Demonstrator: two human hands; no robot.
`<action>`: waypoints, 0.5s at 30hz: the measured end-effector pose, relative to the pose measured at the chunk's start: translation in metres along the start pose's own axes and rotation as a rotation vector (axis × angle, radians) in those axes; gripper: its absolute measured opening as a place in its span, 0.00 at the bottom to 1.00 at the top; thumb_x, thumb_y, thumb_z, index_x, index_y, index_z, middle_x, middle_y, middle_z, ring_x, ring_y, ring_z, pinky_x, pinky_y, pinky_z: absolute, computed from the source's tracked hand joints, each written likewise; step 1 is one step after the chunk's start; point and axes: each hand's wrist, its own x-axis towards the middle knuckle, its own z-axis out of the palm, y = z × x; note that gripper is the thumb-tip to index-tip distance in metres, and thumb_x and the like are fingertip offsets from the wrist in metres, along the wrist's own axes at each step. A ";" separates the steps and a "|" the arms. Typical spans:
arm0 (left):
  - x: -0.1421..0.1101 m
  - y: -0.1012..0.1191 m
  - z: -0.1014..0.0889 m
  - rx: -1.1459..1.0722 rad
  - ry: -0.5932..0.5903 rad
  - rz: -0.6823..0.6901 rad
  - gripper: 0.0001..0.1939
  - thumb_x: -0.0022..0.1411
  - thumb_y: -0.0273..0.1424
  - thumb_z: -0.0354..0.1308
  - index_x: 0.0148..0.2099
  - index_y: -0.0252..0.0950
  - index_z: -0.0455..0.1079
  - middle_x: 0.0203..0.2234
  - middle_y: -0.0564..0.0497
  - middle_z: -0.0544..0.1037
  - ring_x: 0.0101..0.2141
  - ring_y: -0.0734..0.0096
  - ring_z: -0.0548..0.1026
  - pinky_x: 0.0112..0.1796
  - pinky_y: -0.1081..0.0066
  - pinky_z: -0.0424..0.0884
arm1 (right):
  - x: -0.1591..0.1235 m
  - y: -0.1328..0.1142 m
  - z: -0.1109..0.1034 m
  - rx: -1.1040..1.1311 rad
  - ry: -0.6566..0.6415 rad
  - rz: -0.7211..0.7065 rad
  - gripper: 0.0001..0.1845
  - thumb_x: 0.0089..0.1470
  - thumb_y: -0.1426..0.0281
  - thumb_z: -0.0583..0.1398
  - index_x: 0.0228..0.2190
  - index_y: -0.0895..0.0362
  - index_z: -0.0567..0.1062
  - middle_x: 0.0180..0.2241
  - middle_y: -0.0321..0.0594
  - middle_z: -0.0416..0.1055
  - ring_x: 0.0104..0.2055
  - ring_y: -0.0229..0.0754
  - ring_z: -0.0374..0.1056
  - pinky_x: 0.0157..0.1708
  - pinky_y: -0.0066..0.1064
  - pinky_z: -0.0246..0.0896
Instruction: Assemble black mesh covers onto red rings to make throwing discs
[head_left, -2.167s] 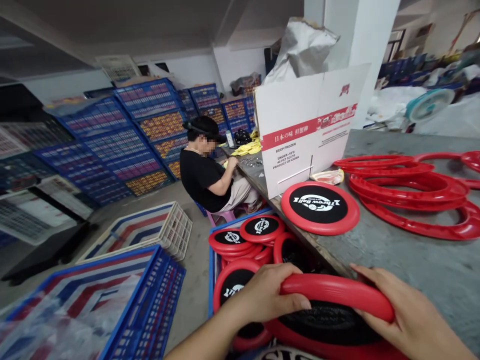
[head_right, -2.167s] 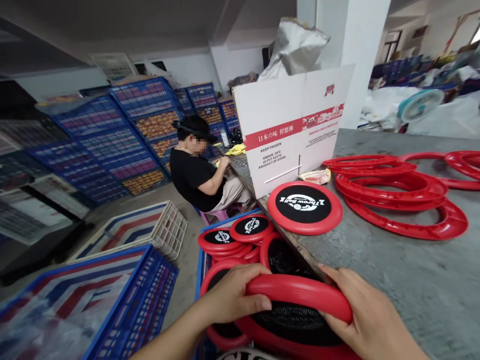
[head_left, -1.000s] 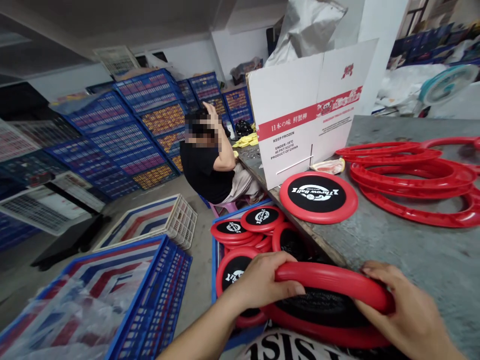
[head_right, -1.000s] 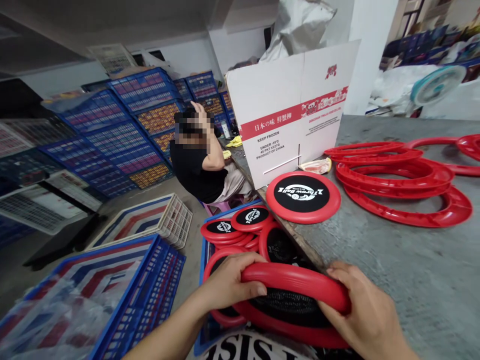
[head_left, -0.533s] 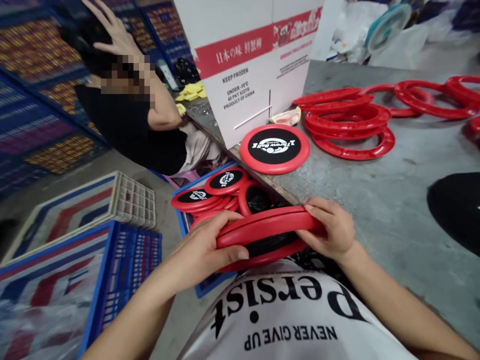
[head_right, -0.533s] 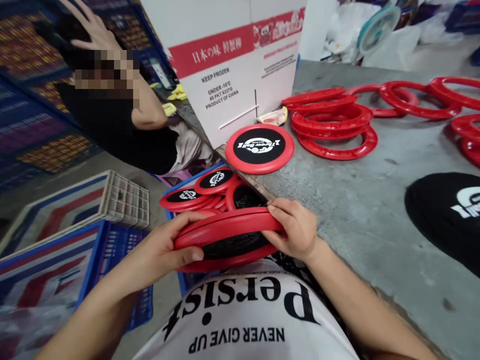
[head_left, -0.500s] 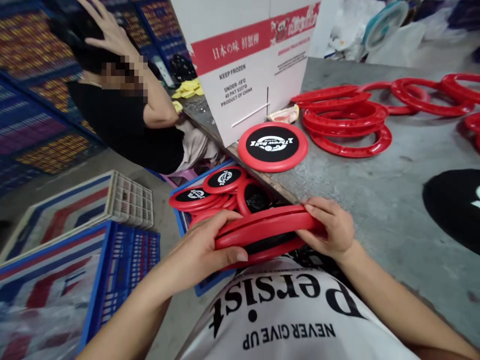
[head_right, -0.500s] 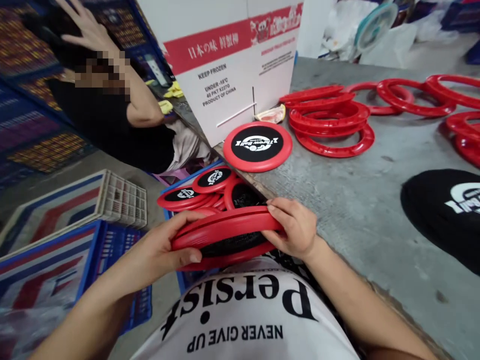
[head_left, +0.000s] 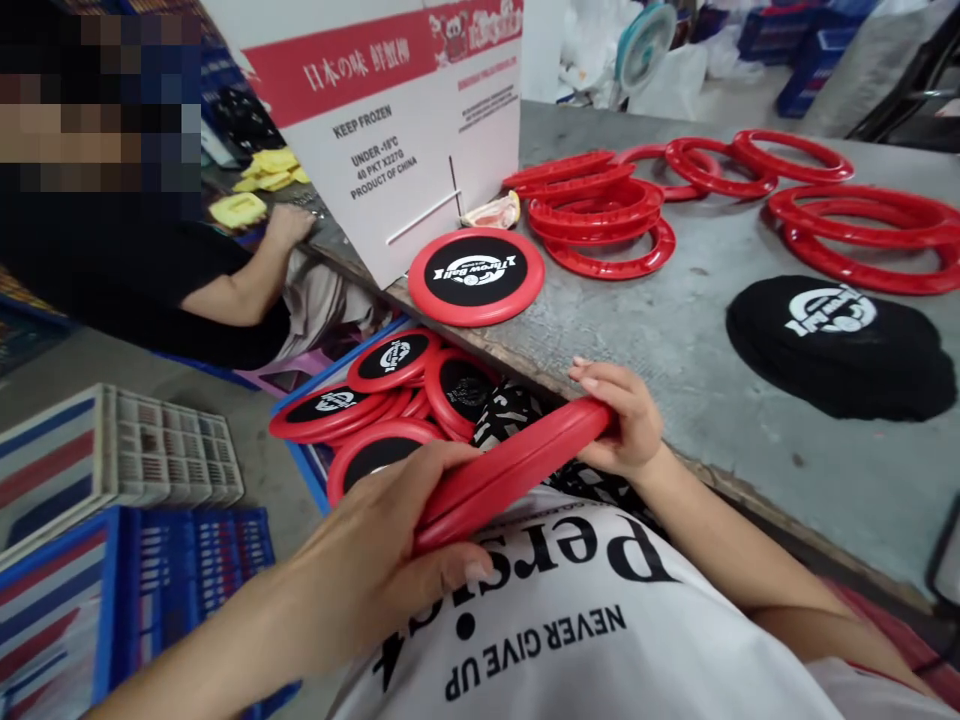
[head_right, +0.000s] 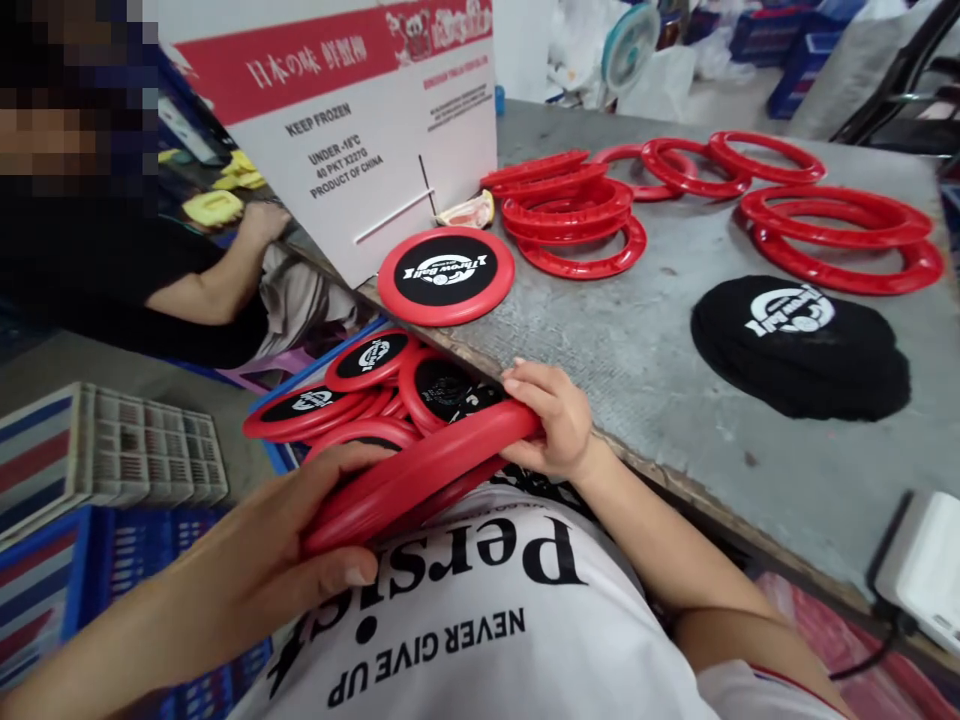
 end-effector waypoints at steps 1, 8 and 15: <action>-0.002 0.004 0.002 0.017 0.003 0.003 0.29 0.63 0.54 0.58 0.60 0.47 0.67 0.47 0.51 0.80 0.42 0.58 0.79 0.39 0.65 0.74 | 0.000 -0.001 0.000 -0.007 0.010 -0.002 0.32 0.56 0.60 0.65 0.59 0.51 0.64 0.46 0.48 0.74 0.47 0.52 0.75 0.44 0.49 0.77; -0.009 0.002 0.010 0.073 0.086 0.192 0.26 0.64 0.48 0.59 0.61 0.49 0.64 0.45 0.52 0.81 0.40 0.59 0.81 0.37 0.66 0.78 | -0.003 -0.008 0.000 0.112 0.080 0.106 0.23 0.58 0.63 0.64 0.54 0.52 0.70 0.35 0.44 0.76 0.35 0.47 0.74 0.35 0.42 0.73; -0.024 -0.011 0.027 0.173 0.259 0.138 0.25 0.70 0.46 0.48 0.66 0.52 0.60 0.56 0.51 0.78 0.52 0.53 0.79 0.44 0.61 0.81 | -0.002 -0.010 0.002 0.136 0.100 0.095 0.24 0.57 0.64 0.64 0.54 0.54 0.71 0.35 0.44 0.76 0.36 0.47 0.74 0.35 0.39 0.72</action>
